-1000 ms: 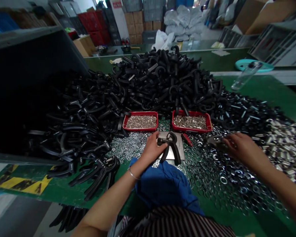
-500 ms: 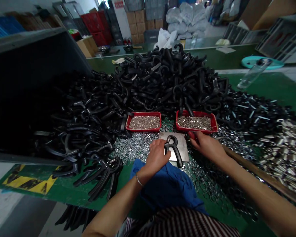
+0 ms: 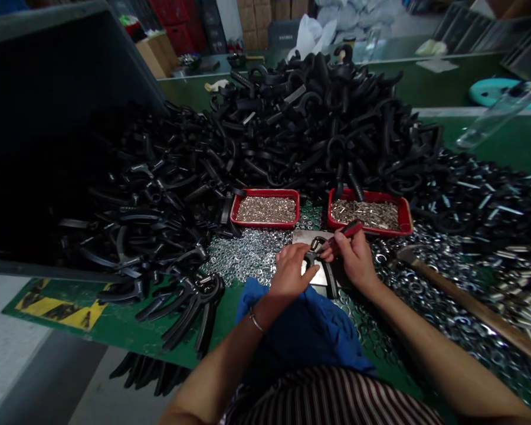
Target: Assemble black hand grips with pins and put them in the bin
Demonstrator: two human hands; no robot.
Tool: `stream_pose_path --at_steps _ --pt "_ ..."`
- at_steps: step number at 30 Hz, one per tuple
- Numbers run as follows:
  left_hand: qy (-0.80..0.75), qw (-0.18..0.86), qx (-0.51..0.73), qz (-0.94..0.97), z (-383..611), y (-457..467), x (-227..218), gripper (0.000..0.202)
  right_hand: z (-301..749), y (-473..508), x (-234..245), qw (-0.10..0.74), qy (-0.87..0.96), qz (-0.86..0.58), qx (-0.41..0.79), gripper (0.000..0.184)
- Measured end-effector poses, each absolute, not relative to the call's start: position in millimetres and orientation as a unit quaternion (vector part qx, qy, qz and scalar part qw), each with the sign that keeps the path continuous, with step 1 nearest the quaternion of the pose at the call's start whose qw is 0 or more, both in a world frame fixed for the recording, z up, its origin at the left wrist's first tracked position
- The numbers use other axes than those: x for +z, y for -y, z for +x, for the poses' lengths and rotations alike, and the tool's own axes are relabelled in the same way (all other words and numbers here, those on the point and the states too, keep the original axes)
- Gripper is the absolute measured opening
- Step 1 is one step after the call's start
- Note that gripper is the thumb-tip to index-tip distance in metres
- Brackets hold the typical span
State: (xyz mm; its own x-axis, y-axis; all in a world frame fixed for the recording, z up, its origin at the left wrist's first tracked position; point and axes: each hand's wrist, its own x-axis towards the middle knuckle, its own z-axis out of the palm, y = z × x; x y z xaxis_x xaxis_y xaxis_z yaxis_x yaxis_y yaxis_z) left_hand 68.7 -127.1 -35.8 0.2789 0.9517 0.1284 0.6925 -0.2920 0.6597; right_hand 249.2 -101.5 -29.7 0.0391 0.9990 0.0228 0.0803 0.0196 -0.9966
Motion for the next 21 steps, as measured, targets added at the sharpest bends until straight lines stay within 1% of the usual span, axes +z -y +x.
stream_pose_path --at_steps 8,11,15,18,21 --pt "-0.539 0.241 0.26 0.764 68.5 126.4 -41.2 0.046 253.6 103.2 -35.5 0.52 0.504 -0.507 0.467 0.028" --pt "-0.542 0.239 0.256 0.764 68.6 126.7 -40.9 0.046 251.7 103.5 -32.2 0.512 0.507 -0.517 0.462 0.029" --pt "-0.547 0.245 0.247 0.762 68.9 127.0 -38.3 0.045 249.0 105.4 -21.7 0.472 0.517 -0.549 0.456 0.031" --pt "-0.547 0.25 0.245 0.76 67.7 127.3 -37.0 0.045 248.0 108.5 -16.6 0.436 0.54 -0.579 0.428 0.034" --pt "-0.54 0.26 0.239 0.764 65.3 128.0 -36.6 0.05 246.7 109.9 -14.3 0.37 0.6 -0.597 0.382 0.035"
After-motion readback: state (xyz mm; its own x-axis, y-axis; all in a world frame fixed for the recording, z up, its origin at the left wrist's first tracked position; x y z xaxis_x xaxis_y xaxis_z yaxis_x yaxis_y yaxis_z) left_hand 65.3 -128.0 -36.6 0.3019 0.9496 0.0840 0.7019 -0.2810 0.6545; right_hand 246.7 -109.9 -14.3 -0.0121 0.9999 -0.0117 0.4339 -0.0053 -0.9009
